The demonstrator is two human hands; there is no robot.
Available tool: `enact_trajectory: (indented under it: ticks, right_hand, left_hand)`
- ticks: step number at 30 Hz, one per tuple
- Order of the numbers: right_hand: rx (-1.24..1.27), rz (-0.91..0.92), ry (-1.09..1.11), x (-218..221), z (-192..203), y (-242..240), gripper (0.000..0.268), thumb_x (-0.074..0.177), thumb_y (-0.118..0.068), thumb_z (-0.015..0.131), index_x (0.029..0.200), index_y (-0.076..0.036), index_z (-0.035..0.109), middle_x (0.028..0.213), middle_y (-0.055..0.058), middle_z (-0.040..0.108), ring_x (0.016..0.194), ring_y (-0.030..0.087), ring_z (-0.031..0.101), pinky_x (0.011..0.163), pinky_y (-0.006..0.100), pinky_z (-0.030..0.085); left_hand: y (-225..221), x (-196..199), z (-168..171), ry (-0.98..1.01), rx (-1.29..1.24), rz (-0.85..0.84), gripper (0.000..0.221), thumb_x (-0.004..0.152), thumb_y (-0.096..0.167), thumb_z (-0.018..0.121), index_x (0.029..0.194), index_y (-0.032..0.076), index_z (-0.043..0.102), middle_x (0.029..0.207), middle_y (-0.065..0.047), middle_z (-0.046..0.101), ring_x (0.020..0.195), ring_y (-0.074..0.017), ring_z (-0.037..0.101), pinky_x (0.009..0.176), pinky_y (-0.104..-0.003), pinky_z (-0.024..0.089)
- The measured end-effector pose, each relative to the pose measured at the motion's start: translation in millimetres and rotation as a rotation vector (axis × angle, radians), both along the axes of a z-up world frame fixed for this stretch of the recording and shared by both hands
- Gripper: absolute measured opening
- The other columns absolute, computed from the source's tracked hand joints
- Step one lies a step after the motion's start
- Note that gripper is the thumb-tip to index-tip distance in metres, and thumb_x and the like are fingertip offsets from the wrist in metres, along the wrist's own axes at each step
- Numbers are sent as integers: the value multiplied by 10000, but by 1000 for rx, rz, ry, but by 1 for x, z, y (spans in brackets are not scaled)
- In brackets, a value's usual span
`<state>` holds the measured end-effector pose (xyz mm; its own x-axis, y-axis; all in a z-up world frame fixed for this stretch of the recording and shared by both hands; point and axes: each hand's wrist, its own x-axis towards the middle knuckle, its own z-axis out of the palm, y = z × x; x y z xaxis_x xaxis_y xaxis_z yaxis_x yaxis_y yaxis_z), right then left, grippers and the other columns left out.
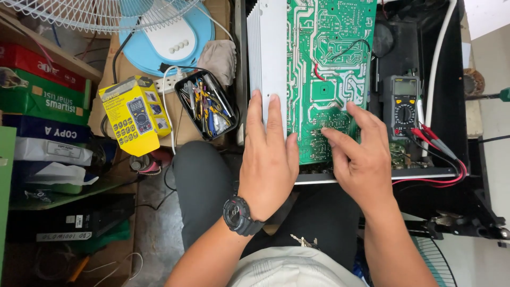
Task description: A person inspects a circuit board within an electronic chassis and uses a soldering iron to repair connections.
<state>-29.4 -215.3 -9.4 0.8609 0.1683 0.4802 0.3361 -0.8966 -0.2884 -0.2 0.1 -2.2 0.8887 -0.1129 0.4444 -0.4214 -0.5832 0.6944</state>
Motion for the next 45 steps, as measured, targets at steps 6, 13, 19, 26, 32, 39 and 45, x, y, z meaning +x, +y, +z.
enact_trajectory:
  ticks: [6,13,19,26,32,39,45]
  right_hand:
    - [78,-19,-3,-3,-5,-4,259,1143,10,758,1281,-167,887,1646,197,624,1511,514,627,1227,622,528]
    - [36,-18,-14,-1,-2,1,276,1147,12,753,1300,-176,883,1638,187,622,1517,511,620,1208,630,532]
    - [-28,-18,-20,-1,1,5,261,1147,14,745,1307,-153,865,1617,192,630,1497,509,630,1196,645,543]
    - [-38,12,-72,0,-2,2,264,1132,34,747,1287,-129,884,1630,210,644,1471,500,649,1195,622,552]
    - [-42,18,-80,0,0,4,261,1124,38,751,1298,-111,878,1608,220,660,1458,502,657,1176,624,565]
    - [-24,13,-75,1,2,4,208,1130,6,762,1263,-105,878,1603,219,665,1447,489,660,1176,616,562]
    - [135,-7,-183,-4,-10,-3,211,1134,29,750,1253,-86,881,1523,203,714,1348,458,729,1109,511,616]
  left_hand:
    - [0,0,0,-4,-8,-2,684,1123,9,719,1721,-141,423,1724,-478,366,1518,-701,576,1138,-687,604]
    - [0,0,-2,-10,-23,-5,692,1119,6,722,1722,-146,418,1727,-480,358,1560,-703,534,1165,-679,590]
    - [-1,0,-4,-17,-14,1,689,1117,13,727,1715,-149,425,1719,-476,367,1562,-693,536,1161,-675,594]
    - [-2,1,-4,2,-8,-8,704,1123,19,719,1732,-138,403,1726,-479,354,1547,-703,539,1152,-683,594]
    - [-2,0,-3,15,5,-9,714,1124,27,717,1740,-132,393,1734,-476,340,1540,-704,540,1141,-692,594]
    - [-2,0,-5,14,17,-7,716,1133,38,704,1752,-120,380,1748,-464,330,1543,-704,535,1132,-699,596]
    - [-3,-1,-4,-13,2,6,714,1117,46,714,1736,-132,406,1741,-471,340,1551,-728,507,1171,-698,572]
